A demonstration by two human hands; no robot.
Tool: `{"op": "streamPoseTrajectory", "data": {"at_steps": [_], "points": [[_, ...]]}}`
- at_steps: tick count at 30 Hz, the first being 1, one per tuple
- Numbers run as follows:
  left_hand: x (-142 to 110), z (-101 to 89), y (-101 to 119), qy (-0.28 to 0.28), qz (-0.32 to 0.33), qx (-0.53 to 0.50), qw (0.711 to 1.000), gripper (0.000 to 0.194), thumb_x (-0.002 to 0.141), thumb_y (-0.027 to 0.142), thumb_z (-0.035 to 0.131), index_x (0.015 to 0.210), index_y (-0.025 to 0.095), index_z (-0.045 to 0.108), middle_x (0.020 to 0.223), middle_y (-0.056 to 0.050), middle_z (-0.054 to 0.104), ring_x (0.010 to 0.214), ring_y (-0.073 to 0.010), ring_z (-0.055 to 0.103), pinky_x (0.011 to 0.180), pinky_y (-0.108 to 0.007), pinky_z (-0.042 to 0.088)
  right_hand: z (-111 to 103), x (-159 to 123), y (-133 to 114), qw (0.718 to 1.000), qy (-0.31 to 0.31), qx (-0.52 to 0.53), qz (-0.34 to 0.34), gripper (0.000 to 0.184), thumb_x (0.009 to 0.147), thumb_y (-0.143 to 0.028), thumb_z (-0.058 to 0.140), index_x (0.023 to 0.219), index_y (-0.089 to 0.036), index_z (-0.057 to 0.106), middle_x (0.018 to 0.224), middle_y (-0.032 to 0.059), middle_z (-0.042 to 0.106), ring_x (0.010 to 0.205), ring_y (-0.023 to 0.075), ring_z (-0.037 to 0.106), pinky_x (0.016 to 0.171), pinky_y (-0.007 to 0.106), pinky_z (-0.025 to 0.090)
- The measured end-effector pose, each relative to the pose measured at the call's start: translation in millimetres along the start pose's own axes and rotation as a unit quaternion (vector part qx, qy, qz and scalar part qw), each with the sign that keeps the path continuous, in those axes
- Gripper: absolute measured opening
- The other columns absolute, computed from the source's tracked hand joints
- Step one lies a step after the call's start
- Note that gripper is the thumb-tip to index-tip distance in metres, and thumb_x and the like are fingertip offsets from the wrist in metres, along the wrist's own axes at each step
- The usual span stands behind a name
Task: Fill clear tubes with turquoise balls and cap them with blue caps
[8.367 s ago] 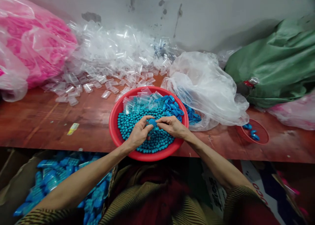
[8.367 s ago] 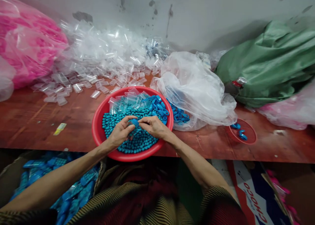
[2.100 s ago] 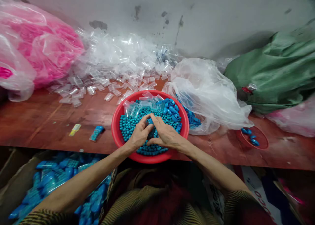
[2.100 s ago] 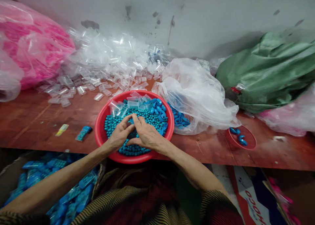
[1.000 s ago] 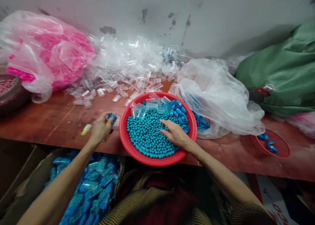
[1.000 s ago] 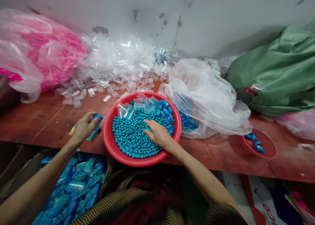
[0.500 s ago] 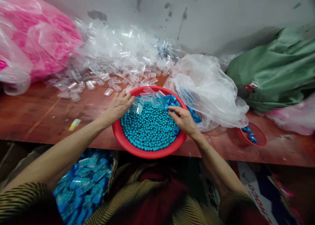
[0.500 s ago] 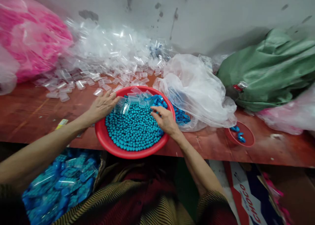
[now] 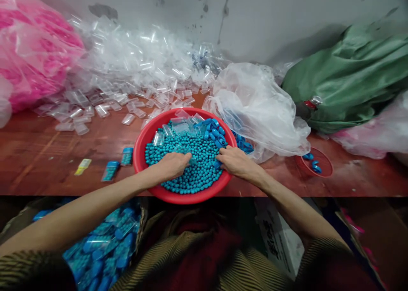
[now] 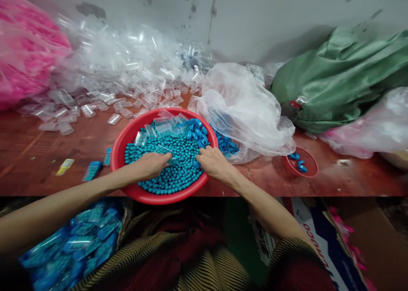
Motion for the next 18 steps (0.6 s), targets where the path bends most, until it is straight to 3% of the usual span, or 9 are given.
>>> {"op": "streamPoseTrajectory", "data": {"at_steps": [3,5,9,14,18], "points": [[26,15.7,16,0.014,-0.016,-0.13,0.991,0.003,0.074,0.019,0.053,0.071,0.018,0.053,0.066,-0.009,0.059,0.08,-0.0273,0.059,0.079,-0.037,0.04,6,12,-1,1.0,0.009,-0.017,0.006,0.017,0.087,-0.02,0.051,0.082,-0.017,0.066,0.087,0.0105,0.063,0.085,0.0231,0.054,0.068,0.032,0.037],[47,23.5,21,0.015,-0.033,-0.188,0.982,0.012,0.068,0.017,0.058,0.061,0.019,0.049,0.062,-0.008,0.057,0.083,-0.0286,0.059,0.082,-0.038,0.039,4,17,2,0.999,0.038,-0.005,0.014,0.016,0.086,-0.022,0.052,0.08,-0.017,0.065,0.087,0.01,0.063,0.087,0.0234,0.052,0.071,0.033,0.036],[76,32.5,23,-0.024,-0.048,-0.275,0.96,0.026,0.066,0.025,0.064,0.05,0.02,0.044,0.05,-0.001,0.048,0.069,-0.0216,0.056,0.07,-0.032,0.043,-10,16,12,0.988,0.132,0.066,0.048,0.016,0.084,-0.03,0.056,0.081,-0.015,0.062,0.086,0.0095,0.062,0.09,0.0238,0.052,0.079,0.035,0.036],[68,31.8,11,-0.083,-0.064,-0.412,0.905,0.037,0.072,0.051,0.057,0.06,0.019,0.044,0.056,0.0,0.052,0.056,-0.0155,0.054,0.053,-0.029,0.044,-13,10,35,0.94,0.194,0.255,0.119,0.026,0.088,-0.026,0.048,0.111,-0.015,0.055,0.09,0.0077,0.066,0.081,0.0201,0.061,0.073,0.032,0.045],[50,27.2,5,-0.091,-0.084,-0.576,0.808,0.042,0.059,0.049,0.072,0.08,0.018,0.052,0.075,-0.002,0.061,0.066,-0.0151,0.061,0.056,-0.026,0.044,-11,14,35,0.929,0.218,0.276,0.115,0.035,0.09,-0.026,0.044,0.122,-0.017,0.053,0.115,0.0105,0.064,0.106,0.023,0.06,0.091,0.039,0.045]]}}
Point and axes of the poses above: each hand's wrist, its own x-axis towards the middle knuckle, its own z-axis out of the palm, y = z × x, the point moved 9 cm from there along x, towards the middle knuckle
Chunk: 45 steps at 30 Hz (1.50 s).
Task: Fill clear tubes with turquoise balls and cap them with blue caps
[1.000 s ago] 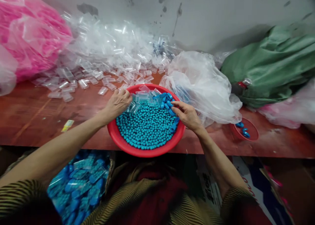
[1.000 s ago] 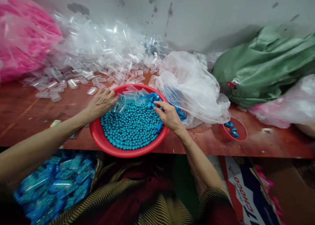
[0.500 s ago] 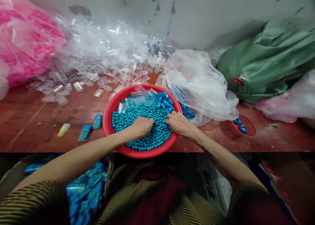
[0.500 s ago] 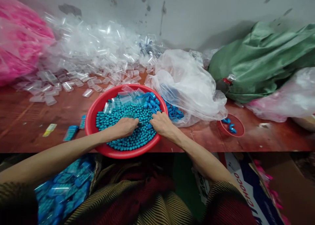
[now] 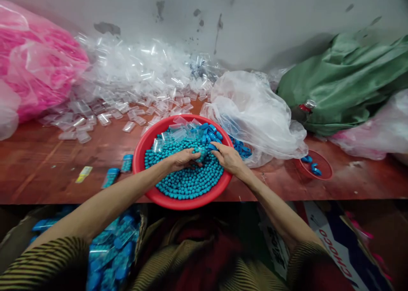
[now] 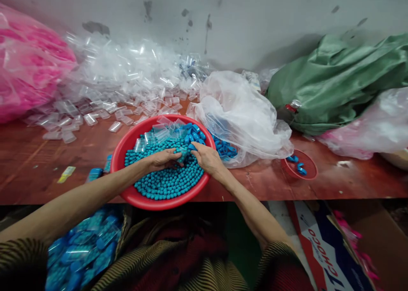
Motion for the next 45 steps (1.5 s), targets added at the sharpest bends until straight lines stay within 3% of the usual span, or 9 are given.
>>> {"op": "streamPoseTrajectory", "data": {"at_steps": [2,7,12,18,24,31,37,40,45], "points": [[-7,-3.9,-1,0.017,-0.001,-0.059,0.998,0.043,0.056,0.044,0.077,0.082,0.017,0.055,0.077,-0.001,0.062,0.067,-0.0141,0.06,0.058,-0.025,0.043,4,3,-2,1.0,0.002,0.006,0.006,0.038,0.091,-0.026,0.039,0.125,-0.016,0.053,0.12,0.0116,0.062,0.112,0.0232,0.057,0.096,0.041,0.043],[-23,-11.4,2,0.069,0.056,-0.044,0.995,0.035,0.06,0.041,0.074,0.074,0.015,0.055,0.069,0.0,0.059,0.064,-0.0106,0.054,0.06,-0.023,0.039,11,8,-23,0.996,0.016,0.078,-0.034,0.037,0.089,-0.02,0.04,0.122,-0.014,0.056,0.12,0.0123,0.062,0.113,0.021,0.057,0.099,0.039,0.043],[-37,-15.5,2,0.095,0.059,-0.058,0.992,0.033,0.061,0.038,0.072,0.076,0.016,0.052,0.069,0.0,0.061,0.065,-0.0121,0.056,0.06,-0.024,0.037,15,4,-35,0.994,-0.011,0.099,-0.054,0.031,0.087,-0.018,0.047,0.115,-0.016,0.059,0.108,0.0107,0.067,0.1,0.0206,0.062,0.088,0.036,0.047],[-51,-21.8,13,0.161,0.089,-0.018,0.983,0.032,0.06,0.035,0.073,0.081,0.016,0.059,0.067,0.003,0.055,0.063,-0.0099,0.05,0.06,-0.024,0.037,5,2,-36,0.985,0.01,0.171,-0.006,0.021,0.087,-0.022,0.047,0.104,-0.017,0.059,0.085,0.0039,0.065,0.08,0.0173,0.062,0.074,0.03,0.047],[-51,-1.0,9,0.084,0.113,-0.07,0.988,0.042,0.066,0.046,0.068,0.088,0.017,0.048,0.067,0.002,0.059,0.06,-0.0126,0.058,0.054,-0.024,0.044,9,2,-44,0.978,0.019,0.208,0.011,0.017,0.087,-0.026,0.046,0.085,-0.017,0.061,0.066,-0.0013,0.058,0.059,0.0119,0.054,0.06,0.024,0.043],[-59,8.2,13,0.08,0.138,-0.072,0.985,0.064,0.072,0.045,0.064,0.124,0.017,0.039,0.066,0.003,0.058,0.046,-0.0109,0.055,0.04,-0.021,0.041,17,1,-34,0.955,0.002,0.29,0.058,0.02,0.086,-0.032,0.049,0.081,-0.017,0.062,0.06,-0.0038,0.054,0.049,0.0085,0.049,0.05,0.021,0.039],[-63,14.3,15,0.043,0.141,-0.1,0.984,0.068,0.074,0.042,0.064,0.131,0.019,0.035,0.069,0.002,0.059,0.046,-0.0103,0.057,0.036,-0.018,0.04,23,-1,-32,0.929,0.011,0.358,0.094,0.023,0.083,-0.037,0.051,0.075,-0.017,0.059,0.061,-0.0034,0.054,0.047,0.0077,0.048,0.045,0.02,0.038],[-65,12.4,16,0.059,0.143,-0.093,0.984,0.071,0.075,0.039,0.064,0.134,0.017,0.032,0.065,0.003,0.058,0.044,-0.0099,0.055,0.033,-0.017,0.036,16,-2,-36,0.946,0.032,0.317,0.061,0.021,0.083,-0.034,0.052,0.078,-0.017,0.062,0.064,-0.0027,0.055,0.05,0.0075,0.048,0.048,0.02,0.039],[-69,12.7,19,0.086,0.147,-0.083,0.982,0.072,0.077,0.037,0.062,0.138,0.017,0.029,0.061,0.004,0.057,0.038,-0.0075,0.05,0.031,-0.015,0.03,19,-2,-38,0.942,-0.04,0.331,0.031,0.021,0.083,-0.033,0.051,0.076,-0.016,0.062,0.056,-0.0045,0.05,0.046,0.0076,0.045,0.046,0.02,0.036]]}}
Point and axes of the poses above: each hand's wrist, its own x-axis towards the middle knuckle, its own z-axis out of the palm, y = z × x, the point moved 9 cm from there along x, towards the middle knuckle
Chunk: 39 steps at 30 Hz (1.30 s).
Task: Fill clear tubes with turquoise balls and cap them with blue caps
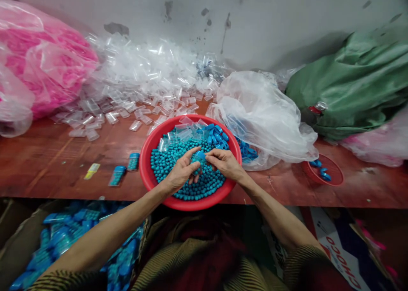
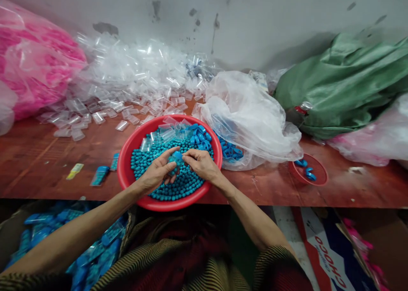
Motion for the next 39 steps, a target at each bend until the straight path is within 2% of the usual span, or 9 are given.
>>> {"op": "streamPoseTrajectory", "data": {"at_steps": [5,10,15,20,22,25,27,31,39], "points": [[1,-3.5,-1,0.046,0.004,-0.007,0.999,0.055,0.075,0.036,0.062,0.122,0.016,0.043,0.055,0.007,0.05,0.034,-0.0041,0.042,0.031,-0.015,0.024,3,1,-6,0.998,0.015,-0.044,-0.05,0.02,0.084,-0.028,0.05,0.076,-0.016,0.065,0.059,-0.0032,0.053,0.053,0.0083,0.046,0.053,0.021,0.037],[2,-13.8,0,0.08,0.013,0.005,0.997,0.048,0.075,0.037,0.061,0.115,0.017,0.045,0.053,0.009,0.047,0.032,-0.0035,0.039,0.031,-0.015,0.024,9,3,-6,0.997,0.021,-0.053,-0.059,0.021,0.084,-0.028,0.05,0.085,-0.015,0.067,0.066,-0.0013,0.057,0.058,0.0097,0.049,0.057,0.022,0.039],[2,-14.5,4,0.01,0.01,0.064,0.998,0.048,0.077,0.04,0.057,0.117,0.019,0.041,0.059,0.006,0.053,0.039,-0.008,0.051,0.036,-0.017,0.037,6,7,4,0.995,-0.072,0.066,0.035,0.031,0.075,-0.026,0.057,0.103,-0.014,0.063,0.08,0.0007,0.06,0.052,0.0075,0.05,0.051,0.023,0.045],[1,-7.2,2,-0.02,0.013,0.073,0.997,0.046,0.08,0.039,0.055,0.117,0.02,0.037,0.064,0.006,0.054,0.042,-0.0092,0.054,0.038,-0.02,0.042,-8,14,13,0.987,0.011,0.149,0.066,0.065,0.07,-0.028,0.062,0.132,-0.019,0.043,0.091,0.002,0.063,0.061,0.0108,0.057,0.054,0.026,0.052],[1,-3.9,2,-0.012,0.02,0.081,0.996,0.049,0.08,0.036,0.055,0.122,0.02,0.035,0.064,0.006,0.053,0.04,-0.0081,0.052,0.035,-0.019,0.039,-5,13,9,0.994,0.024,0.095,0.046,0.059,0.076,-0.028,0.057,0.132,-0.019,0.044,0.098,0.0049,0.065,0.07,0.0138,0.061,0.063,0.03,0.054],[0,-3.2,4,0.023,0.034,0.078,0.996,0.058,0.08,0.034,0.056,0.13,0.021,0.032,0.061,0.007,0.05,0.037,-0.0071,0.048,0.034,-0.018,0.033,11,7,-11,0.998,-0.011,-0.048,-0.03,0.045,0.086,-0.03,0.047,0.128,-0.016,0.05,0.115,0.0105,0.062,0.103,0.0217,0.059,0.09,0.039,0.048],[-1,-5.2,5,0.048,0.046,0.05,0.997,0.06,0.079,0.035,0.057,0.132,0.02,0.032,0.059,0.007,0.047,0.039,-0.0066,0.044,0.036,-0.019,0.03,24,0,-23,0.986,-0.05,-0.14,-0.072,0.056,0.085,-0.036,0.051,0.135,-0.015,0.041,0.128,0.0146,0.052,0.119,0.0262,0.05,0.098,0.043,0.043],[-3,-6.8,9,0.062,0.074,0.003,0.995,0.058,0.075,0.035,0.063,0.126,0.017,0.041,0.061,0.006,0.047,0.051,-0.0064,0.041,0.047,-0.019,0.031,38,-11,-26,0.954,-0.076,-0.279,-0.078,0.094,0.073,-0.047,0.066,0.145,-0.012,0.017,0.131,0.0219,0.043,0.115,0.0324,0.052,0.087,0.047,0.049],[-4,-4.4,4,0.091,0.068,-0.022,0.993,0.032,0.073,0.031,0.062,0.099,0.018,0.05,0.07,0.005,0.053,0.061,-0.0072,0.045,0.058,-0.019,0.036,46,-15,-27,0.923,0.02,-0.368,-0.113,0.078,0.074,-0.046,0.061,0.134,-0.008,0.03,0.106,0.0172,0.053,0.086,0.0278,0.061,0.062,0.038,0.053]]}}
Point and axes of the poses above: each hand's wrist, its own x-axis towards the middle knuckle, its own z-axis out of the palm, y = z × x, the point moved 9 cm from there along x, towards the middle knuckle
